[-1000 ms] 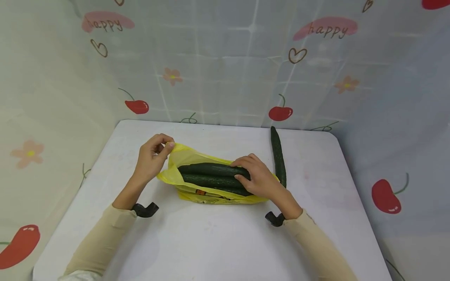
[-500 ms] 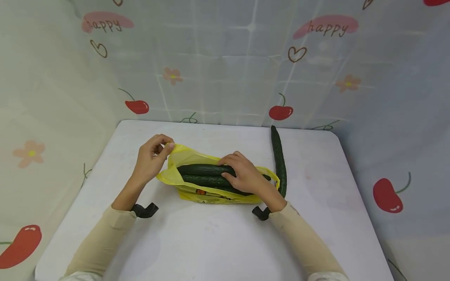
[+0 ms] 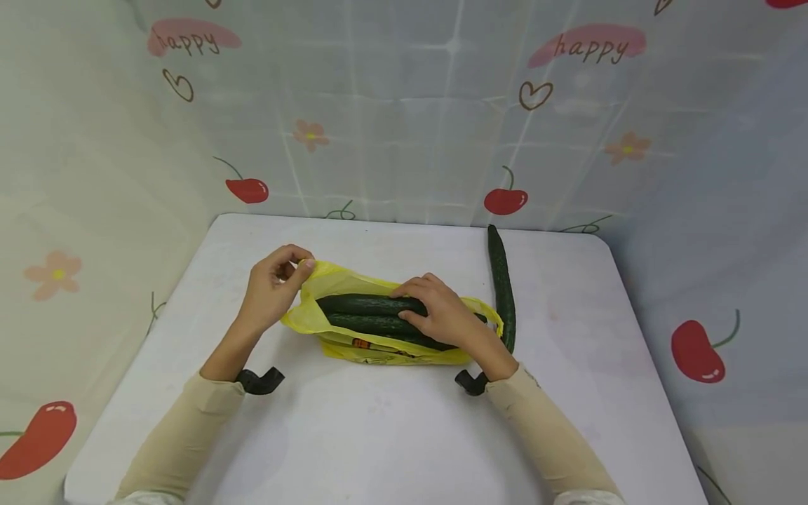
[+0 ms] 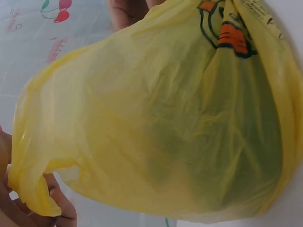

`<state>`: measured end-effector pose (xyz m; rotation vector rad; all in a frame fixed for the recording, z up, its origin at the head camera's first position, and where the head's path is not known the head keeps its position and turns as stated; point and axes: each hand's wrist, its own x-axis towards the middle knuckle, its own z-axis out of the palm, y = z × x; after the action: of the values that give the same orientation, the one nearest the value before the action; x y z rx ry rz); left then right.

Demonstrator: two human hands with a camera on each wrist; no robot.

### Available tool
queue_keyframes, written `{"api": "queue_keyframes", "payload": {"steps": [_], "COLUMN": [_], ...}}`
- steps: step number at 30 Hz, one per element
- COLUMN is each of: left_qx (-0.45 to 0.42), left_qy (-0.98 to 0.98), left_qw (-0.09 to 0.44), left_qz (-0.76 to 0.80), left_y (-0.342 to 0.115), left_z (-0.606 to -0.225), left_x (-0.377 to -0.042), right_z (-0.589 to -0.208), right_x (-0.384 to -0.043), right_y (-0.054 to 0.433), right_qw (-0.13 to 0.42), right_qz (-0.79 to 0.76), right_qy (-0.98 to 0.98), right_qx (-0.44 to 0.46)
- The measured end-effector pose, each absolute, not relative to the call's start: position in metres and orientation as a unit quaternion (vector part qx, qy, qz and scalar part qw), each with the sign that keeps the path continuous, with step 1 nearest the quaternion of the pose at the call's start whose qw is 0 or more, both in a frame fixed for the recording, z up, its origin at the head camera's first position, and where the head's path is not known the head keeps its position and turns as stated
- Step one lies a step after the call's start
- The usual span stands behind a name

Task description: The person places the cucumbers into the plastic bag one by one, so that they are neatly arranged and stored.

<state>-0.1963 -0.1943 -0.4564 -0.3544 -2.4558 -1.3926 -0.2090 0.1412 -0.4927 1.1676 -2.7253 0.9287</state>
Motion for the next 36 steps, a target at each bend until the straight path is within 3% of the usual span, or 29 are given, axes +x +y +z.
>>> {"api": "queue_keyframes", "payload": {"steps": [11,21,26,29,36], "left_qx": [-0.117,-0.026,-0.01,-0.004,0.0], "left_qy": [-0.843,-0.873,-0.854,-0.832,-0.757], "left_qw": [0.125,-0.01,-0.046,-0.04,-0.034], "left_qz": [-0.51,-0.488,-0.519,-0.553,-0.652], "left_y": [-0.21,-0.215,-0.198,-0.189,-0.184], "left_z": [-0.477,-0.502,-0.509,-0.512,-0.516], "left_x": [-0.165,-0.13,-0.12,-0.118,-0.119], "right_z": [-0.494,-0.516,-0.532,-0.539,-0.544], "right_x": [-0.203,-0.215,-0.216,-0.217,-0.222], "right_y": [0.195,0.266,0.278,0.279,0.275], "right_qw": [0.025,0.099,0.039,-0.009,-0.039], "right_qz": [0.345,0.353,0.331,0.327,0.313], "right_qy": [-0.892,-0.922,-0.942,-0.945,-0.949], "right_qx": [0.291,0.126,0.024,0.003,-0.015]}}
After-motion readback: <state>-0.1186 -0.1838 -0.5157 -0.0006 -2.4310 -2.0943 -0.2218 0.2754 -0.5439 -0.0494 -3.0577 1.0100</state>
